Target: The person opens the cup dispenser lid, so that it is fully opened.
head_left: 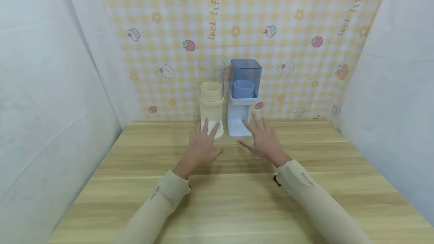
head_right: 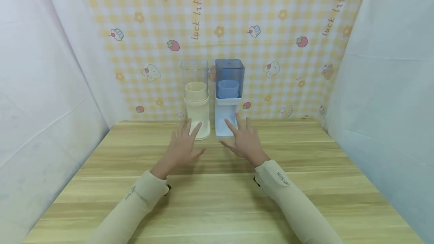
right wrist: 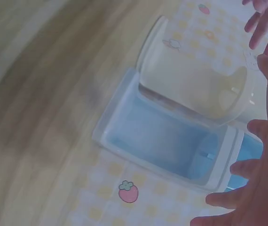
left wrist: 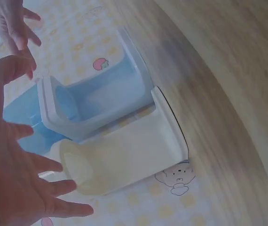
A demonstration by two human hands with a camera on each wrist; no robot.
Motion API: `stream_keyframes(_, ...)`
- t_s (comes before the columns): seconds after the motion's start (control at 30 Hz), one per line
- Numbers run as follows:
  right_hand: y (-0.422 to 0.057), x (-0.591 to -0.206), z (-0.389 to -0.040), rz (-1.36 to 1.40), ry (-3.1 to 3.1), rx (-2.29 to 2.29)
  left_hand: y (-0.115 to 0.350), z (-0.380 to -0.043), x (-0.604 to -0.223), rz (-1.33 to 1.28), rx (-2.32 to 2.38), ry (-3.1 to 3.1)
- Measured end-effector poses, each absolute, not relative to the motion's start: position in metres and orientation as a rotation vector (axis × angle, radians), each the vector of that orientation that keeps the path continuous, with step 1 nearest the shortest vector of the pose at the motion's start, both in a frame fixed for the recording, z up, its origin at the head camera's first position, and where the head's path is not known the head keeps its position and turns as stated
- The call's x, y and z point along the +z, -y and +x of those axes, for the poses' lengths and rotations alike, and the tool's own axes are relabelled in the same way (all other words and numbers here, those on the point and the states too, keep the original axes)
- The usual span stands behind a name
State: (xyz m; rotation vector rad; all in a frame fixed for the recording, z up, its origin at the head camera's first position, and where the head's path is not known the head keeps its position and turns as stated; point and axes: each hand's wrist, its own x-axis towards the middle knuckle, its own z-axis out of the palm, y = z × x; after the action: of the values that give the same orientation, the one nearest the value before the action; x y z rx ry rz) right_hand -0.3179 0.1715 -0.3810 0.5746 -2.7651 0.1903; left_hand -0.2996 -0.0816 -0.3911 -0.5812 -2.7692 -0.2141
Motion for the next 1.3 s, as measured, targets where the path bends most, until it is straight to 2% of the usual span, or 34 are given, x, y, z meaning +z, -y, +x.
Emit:
stream_keyframes(0.47, -0.15, -0.353, -0.347, 0.393, 2.569, 0.75, 0.072, -0.296, -0.39, -0.418, -0.918, 2.489)
stream_keyframes(0.83, -0.132, -0.331, -0.375, 0.159, 2.313, 0.952, 0.071, -0.292, -0.388, -0.334, -1.073, 2.421)
stream_keyframes(1.3, -0.119, -0.29, -0.41, 0.1, 2.165, 1.147, 0.071, -0.291, -0.387, -0.266, -1.213, 2.395)
